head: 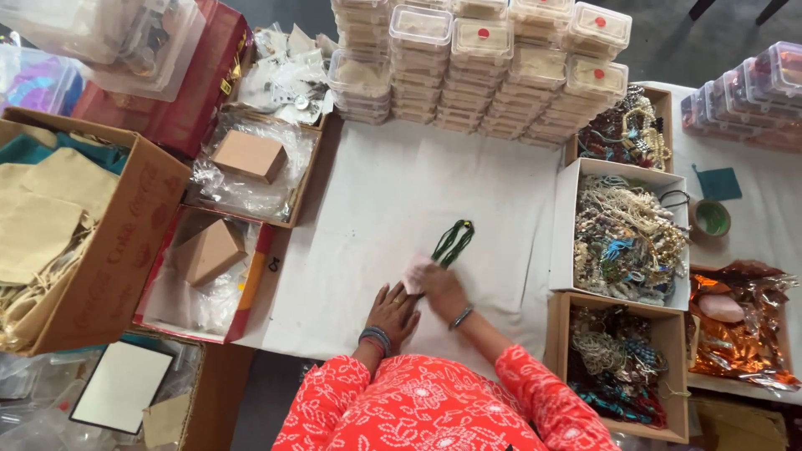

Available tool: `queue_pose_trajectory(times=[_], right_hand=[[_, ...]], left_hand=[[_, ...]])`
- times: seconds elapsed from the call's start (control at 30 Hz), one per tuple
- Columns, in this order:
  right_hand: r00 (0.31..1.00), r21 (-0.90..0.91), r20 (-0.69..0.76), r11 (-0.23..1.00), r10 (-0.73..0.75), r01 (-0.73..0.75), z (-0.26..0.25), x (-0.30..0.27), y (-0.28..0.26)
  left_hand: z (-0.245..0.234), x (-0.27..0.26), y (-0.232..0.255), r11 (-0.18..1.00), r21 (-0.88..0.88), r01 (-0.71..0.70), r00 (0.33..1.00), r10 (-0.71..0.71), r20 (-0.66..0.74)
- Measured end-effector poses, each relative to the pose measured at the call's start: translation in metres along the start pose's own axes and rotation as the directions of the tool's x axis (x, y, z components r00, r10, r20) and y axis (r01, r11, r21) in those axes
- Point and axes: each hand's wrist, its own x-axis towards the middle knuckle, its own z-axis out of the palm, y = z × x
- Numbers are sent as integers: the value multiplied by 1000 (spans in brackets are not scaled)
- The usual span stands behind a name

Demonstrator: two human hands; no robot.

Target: The person wipes a small plastic container with a pink cloth, then places a small pouch inside it. They then pick up a green beaded necklace from a box and wipe it with the cloth on the table.

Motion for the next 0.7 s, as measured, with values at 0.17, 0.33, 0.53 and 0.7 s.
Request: queue_pose_trajectory(times=[0.17, 0.33, 0.53, 0.7], right_hand=[[966, 58, -168, 976, -198, 210, 3, 30, 31], [969, -226, -18, 943, 248, -246, -24, 70, 89], [999, -14, -34, 999, 43, -43, 65, -22, 5], [992, 14, -111, 998, -64, 66, 21, -26, 17]], left_hand=[[16, 1, -10, 998, 58, 3, 999, -6, 49], [17, -2, -10, 996, 81, -20, 999, 23, -36], [13, 1, -7, 995, 100, 8, 995, 2, -98], [14, 0, -7, 989, 119, 88, 995, -92, 25]])
